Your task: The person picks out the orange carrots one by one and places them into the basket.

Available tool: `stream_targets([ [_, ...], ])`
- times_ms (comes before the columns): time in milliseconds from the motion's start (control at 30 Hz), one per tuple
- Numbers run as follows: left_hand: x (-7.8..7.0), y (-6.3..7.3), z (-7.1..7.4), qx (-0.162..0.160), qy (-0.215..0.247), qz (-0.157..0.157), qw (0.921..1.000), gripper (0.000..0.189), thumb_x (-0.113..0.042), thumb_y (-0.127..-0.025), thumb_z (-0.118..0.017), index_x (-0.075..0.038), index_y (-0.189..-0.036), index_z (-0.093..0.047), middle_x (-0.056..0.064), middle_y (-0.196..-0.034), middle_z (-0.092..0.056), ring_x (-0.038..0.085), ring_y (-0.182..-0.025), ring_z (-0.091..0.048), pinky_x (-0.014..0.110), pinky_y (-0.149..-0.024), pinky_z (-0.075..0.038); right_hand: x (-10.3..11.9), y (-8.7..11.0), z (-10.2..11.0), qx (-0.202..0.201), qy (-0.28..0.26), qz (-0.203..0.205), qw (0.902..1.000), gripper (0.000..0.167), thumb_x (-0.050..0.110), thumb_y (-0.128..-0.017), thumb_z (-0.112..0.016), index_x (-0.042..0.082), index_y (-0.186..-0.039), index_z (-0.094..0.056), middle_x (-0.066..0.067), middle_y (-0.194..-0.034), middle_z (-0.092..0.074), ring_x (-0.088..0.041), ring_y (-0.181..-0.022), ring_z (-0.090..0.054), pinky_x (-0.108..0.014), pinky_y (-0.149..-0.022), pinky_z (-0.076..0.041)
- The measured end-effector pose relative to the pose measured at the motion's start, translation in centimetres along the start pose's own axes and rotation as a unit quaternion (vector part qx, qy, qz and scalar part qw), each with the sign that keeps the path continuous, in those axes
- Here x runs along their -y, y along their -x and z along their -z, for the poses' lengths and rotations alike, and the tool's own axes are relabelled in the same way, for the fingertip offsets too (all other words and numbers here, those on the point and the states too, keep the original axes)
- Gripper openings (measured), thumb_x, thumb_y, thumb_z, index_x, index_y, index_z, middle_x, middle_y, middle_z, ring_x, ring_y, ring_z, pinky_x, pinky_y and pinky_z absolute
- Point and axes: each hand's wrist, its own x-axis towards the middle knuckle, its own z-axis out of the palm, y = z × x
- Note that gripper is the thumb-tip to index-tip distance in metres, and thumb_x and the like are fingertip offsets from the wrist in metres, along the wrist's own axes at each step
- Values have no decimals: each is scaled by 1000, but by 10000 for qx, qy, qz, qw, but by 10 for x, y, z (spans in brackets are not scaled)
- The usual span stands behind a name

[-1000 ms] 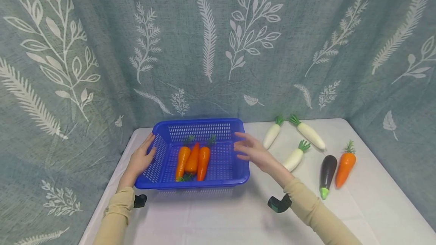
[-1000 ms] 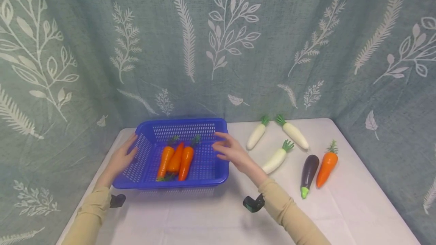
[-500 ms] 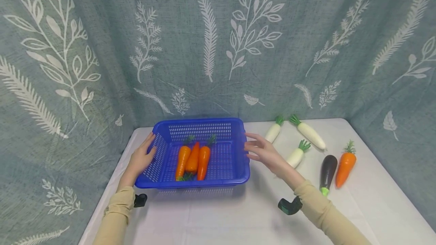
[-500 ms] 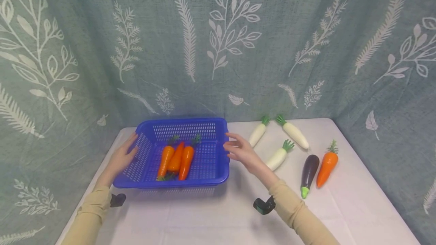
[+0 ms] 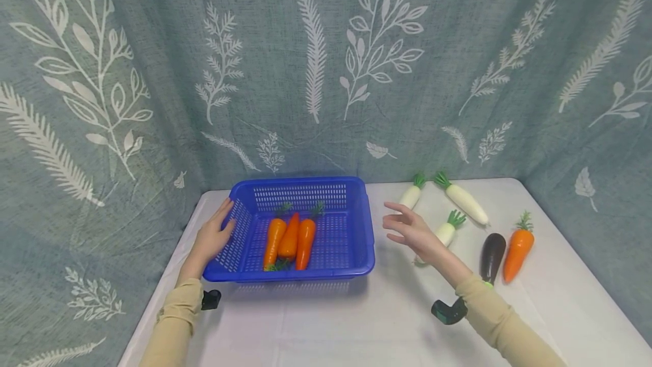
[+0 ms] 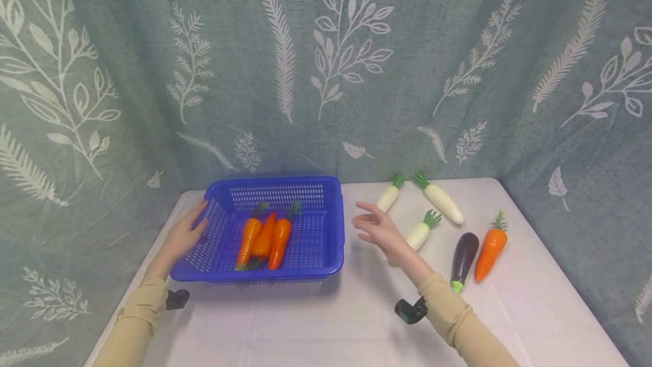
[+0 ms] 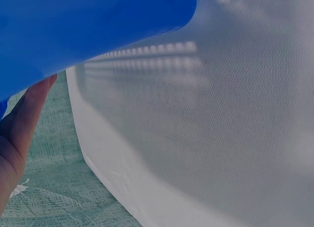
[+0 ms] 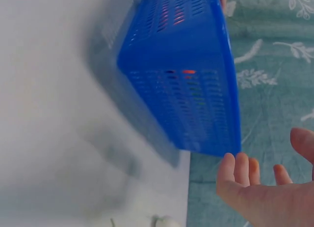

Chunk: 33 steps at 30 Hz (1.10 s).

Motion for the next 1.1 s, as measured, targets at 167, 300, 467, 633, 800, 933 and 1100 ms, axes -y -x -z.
stream_targets([
  [167,1,0,-1,-18,-12,-32,10000,51,-8,-101,-44,10,-146,-31,25,-155,-25,50,-135,-30,62,-109,-26,-3,2,8,-34,177,-28,9998,58,10,-99,-53,-4,-149,-28,-24,-128,-50,-18,-110,-57,-43,-102,-45],
  [300,2,-1,-2,-50,-21,-73,10000,51,-8,-101,-45,11,-146,-32,26,-154,-26,49,-135,-30,62,-109,-26,-7,4,15,-98,290,-49,9995,57,11,-100,-53,-5,-149,-28,-30,-133,-46,-19,-111,-57,-42,-102,-46],
  [467,3,-1,-3,-48,10,-95,9999,50,-7,-101,-45,11,-146,-32,26,-154,-26,49,-136,-30,62,-109,-26,-12,9,26,-171,423,-114,9989,57,12,-100,-52,-6,-149,-27,-32,-134,-45,-14,-107,-58,-40,-100,-47],
  [633,5,-1,-4,-34,1,-60,10000,50,-8,-101,-44,10,-147,-32,25,-155,-25,49,-136,-30,62,-109,-26,-15,15,38,-280,656,-187,9973,59,14,-101,-52,-6,-150,-26,-29,-134,-46,-24,-113,-59,-41,-100,-47],
  [800,7,-2,-4,-44,-11,-36,10000,51,-8,-101,-44,9,-148,-31,24,-156,-24,49,-137,-28,62,-109,-25,-17,19,49,-385,761,-242,9961,59,14,-102,-51,-6,-150,-24,-30,-135,-45,-40,-126,-48,-39,-100,-48],
  [933,7,-2,-5,-91,-3,-68,9999,51,-8,-101,-44,9,-147,-31,24,-156,-24,49,-137,-28,62,-109,-25,-17,21,58,-459,738,-238,9959,60,15,-102,-50,-6,-150,-23,-32,-137,-42,-41,-127,-46,-36,-98,-49],
  [1100,6,0,-4,-104,16,-105,9999,51,-7,-101,-44,10,-147,-31,25,-155,-24,48,-137,-28,61,-110,-24,-16,25,72,-540,824,-269,9948,62,18,-102,-51,-6,-151,-22,-31,-138,-41,-32,-124,-49,-34,-98,-48],
])
